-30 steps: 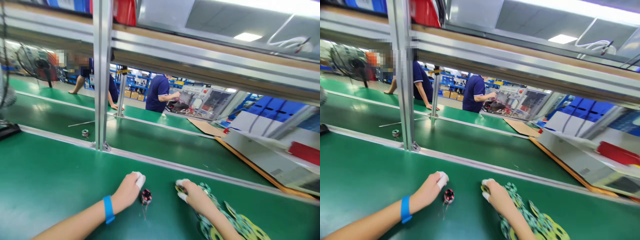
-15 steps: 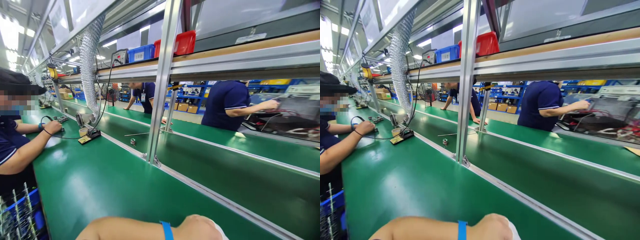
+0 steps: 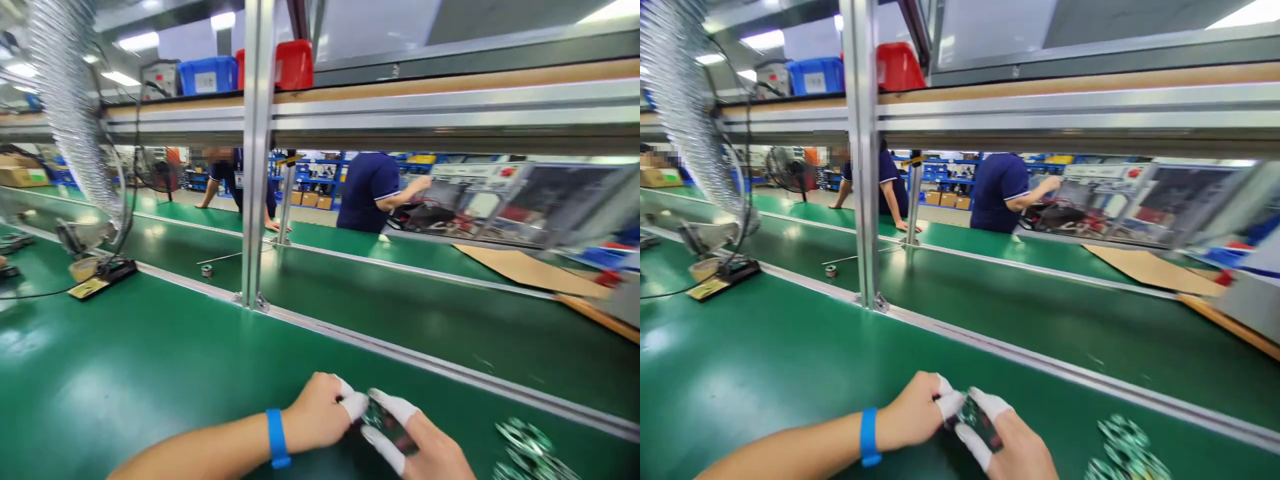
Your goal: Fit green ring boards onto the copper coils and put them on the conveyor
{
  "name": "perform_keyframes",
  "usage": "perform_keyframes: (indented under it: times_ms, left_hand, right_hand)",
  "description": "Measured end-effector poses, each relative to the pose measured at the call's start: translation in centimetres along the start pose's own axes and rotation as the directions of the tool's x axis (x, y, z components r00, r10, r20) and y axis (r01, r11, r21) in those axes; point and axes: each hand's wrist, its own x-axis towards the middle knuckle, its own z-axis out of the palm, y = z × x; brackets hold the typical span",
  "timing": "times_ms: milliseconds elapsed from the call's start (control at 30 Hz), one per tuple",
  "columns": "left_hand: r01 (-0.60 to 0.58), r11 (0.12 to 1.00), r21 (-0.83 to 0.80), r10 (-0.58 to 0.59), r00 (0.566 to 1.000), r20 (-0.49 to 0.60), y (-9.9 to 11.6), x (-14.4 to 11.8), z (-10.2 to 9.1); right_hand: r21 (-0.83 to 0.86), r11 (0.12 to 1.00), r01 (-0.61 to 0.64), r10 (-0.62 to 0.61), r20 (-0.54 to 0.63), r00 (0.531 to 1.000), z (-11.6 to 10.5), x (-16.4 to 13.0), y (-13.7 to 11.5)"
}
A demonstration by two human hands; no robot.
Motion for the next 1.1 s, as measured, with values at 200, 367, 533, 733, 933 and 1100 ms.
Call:
perform_keyframes:
  times_ms: [200,367,533,733,933,1100]
  left_hand:
    - [-0.158,0.935,0.318,0.147,0.987,0.058,-0.2,-0.4,-1.4]
    - [-0.143,0.844,0.517,0.081,0.987,0.141,-0.8,-0.3,-1.4]
    - [-0.137,0.808,0.574,0.066,0.987,0.144,-0.9,-0.2,-1.3]
    - [-0.134,0.716,0.685,0.068,0.99,0.122,-1.4,-0.3,-0.7]
    - [-0.156,0.643,0.75,0.117,0.988,0.105,-1.7,-0.5,-0.1]
    - [-0.165,0.623,0.765,0.143,0.985,0.095,-1.8,-0.6,0.1]
  right_hand:
    - [-0.042,0.986,-0.164,0.165,0.02,0.986,-1.7,1.1,-1.6]
    - [0.132,0.946,-0.297,0.284,0.108,0.953,-1.8,1.9,-1.3]
    - [0.309,0.89,-0.334,0.254,0.272,0.928,-0.6,2.0,-1.7]
    - [0.161,0.969,-0.186,0.137,0.274,0.952,0.2,1.2,-2.9]
    - [-0.07,0.996,-0.058,0.076,0.288,0.955,-0.2,1.1,-3.5]
    - [-0.225,0.974,0.039,0.036,0.32,0.947,-0.4,1.0,-3.8]
